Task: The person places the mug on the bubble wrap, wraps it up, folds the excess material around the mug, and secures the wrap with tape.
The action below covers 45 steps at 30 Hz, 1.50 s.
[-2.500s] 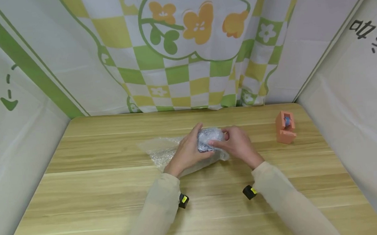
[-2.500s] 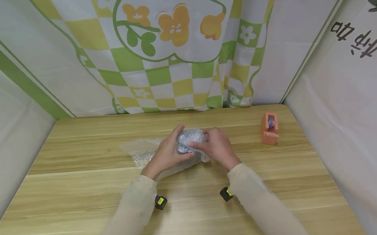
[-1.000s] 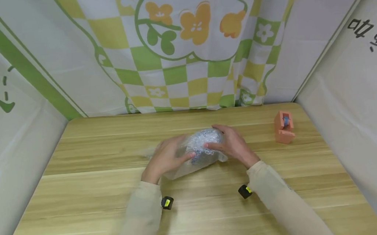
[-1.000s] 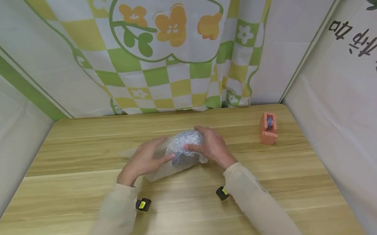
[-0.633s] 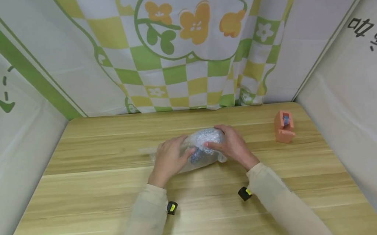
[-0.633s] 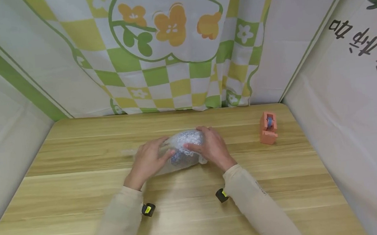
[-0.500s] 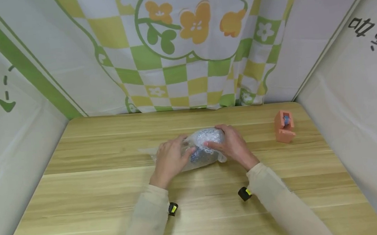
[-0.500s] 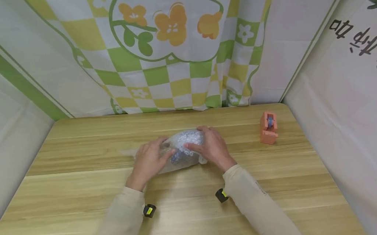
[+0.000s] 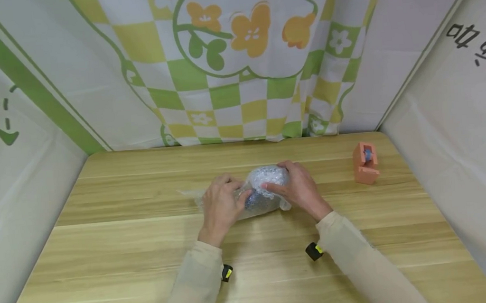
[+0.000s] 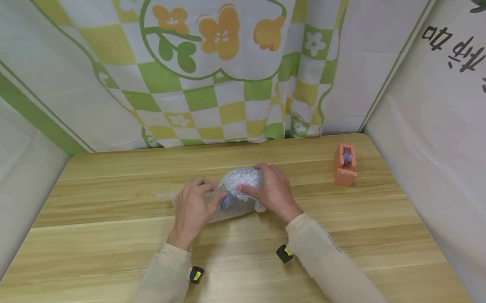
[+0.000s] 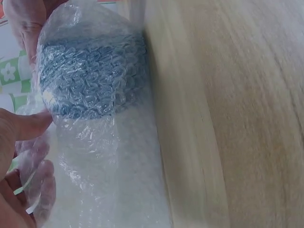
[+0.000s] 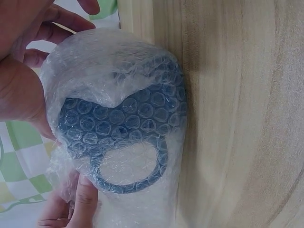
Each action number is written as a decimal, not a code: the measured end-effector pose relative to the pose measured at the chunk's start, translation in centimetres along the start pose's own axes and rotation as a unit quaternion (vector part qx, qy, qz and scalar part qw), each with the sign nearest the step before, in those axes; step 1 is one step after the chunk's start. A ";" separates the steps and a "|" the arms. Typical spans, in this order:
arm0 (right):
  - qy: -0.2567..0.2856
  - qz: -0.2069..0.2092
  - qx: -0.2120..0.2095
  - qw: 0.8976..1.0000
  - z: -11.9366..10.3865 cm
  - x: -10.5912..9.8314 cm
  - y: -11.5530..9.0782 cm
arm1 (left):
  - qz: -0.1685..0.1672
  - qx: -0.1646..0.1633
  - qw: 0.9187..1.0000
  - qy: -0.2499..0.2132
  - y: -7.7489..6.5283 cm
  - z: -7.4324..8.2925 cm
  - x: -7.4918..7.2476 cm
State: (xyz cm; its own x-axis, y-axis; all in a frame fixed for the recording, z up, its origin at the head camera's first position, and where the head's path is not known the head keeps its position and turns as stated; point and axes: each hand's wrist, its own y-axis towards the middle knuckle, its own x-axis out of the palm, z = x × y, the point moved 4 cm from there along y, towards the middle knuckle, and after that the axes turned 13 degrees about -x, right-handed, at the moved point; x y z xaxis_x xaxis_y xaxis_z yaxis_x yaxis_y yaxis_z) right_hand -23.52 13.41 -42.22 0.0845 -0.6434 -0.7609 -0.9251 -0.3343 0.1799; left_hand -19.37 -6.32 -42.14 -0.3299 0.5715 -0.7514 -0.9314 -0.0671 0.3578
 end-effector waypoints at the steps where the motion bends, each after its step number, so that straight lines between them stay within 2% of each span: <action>1: -0.001 0.000 0.001 1.000 0.0 0.0 0.0 | 0.002 0.003 1.000 0.006 -0.1 0.1 0.0; 5: -0.001 0.001 0.002 1.000 0.1 0.1 -0.1 | 0.007 0.007 1.000 0.025 -0.3 0.6 0.2; 10: -0.002 0.007 -0.002 1.000 0.1 0.1 -0.2 | -0.020 0.006 0.999 0.043 -0.4 1.0 0.2; 13: -0.005 0.011 -0.004 1.000 0.0 0.1 -0.3 | -0.061 0.008 0.997 0.044 -0.4 1.2 -0.1; 15: -0.005 0.013 -0.002 1.000 0.0 0.1 -0.4 | -0.103 0.005 0.994 0.034 -0.4 1.3 -0.5; 20: 0.002 0.015 0.013 1.000 0.0 0.2 -0.5 | -0.219 -0.023 0.975 0.014 -0.4 0.9 -0.8; 23: 0.004 0.012 0.022 1.000 0.1 0.3 -0.5 | -0.244 -0.033 0.969 0.013 -0.6 0.5 -0.4; 25: 0.005 0.012 0.025 1.000 0.1 0.3 -0.5 | -0.234 -0.035 0.972 0.012 -0.7 0.2 0.1; 28: 0.009 0.016 0.023 1.000 0.1 0.2 -0.5 | -0.195 -0.043 0.980 0.013 -0.9 -0.1 0.6; 32: 0.012 0.024 0.022 0.999 0.2 0.2 -0.5 | -0.145 -0.073 0.986 0.018 -1.0 -0.1 0.9; 39: 0.006 0.039 0.030 0.999 0.1 0.5 -0.8 | -0.104 -0.115 0.987 0.032 -1.3 0.1 1.1; 45: 0.008 0.043 0.036 0.998 0.0 0.7 -1.1 | -0.073 -0.142 0.984 0.073 -1.9 0.3 1.1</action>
State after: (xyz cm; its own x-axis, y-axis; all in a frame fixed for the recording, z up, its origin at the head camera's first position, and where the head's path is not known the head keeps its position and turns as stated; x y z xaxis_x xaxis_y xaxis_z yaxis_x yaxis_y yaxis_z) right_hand -22.42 13.34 -42.94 0.0084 -0.6788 -0.7343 -0.9536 -0.2265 0.1985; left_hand -17.91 -5.31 -43.48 -0.1883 0.4699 -0.8624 -0.9692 -0.2308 0.0859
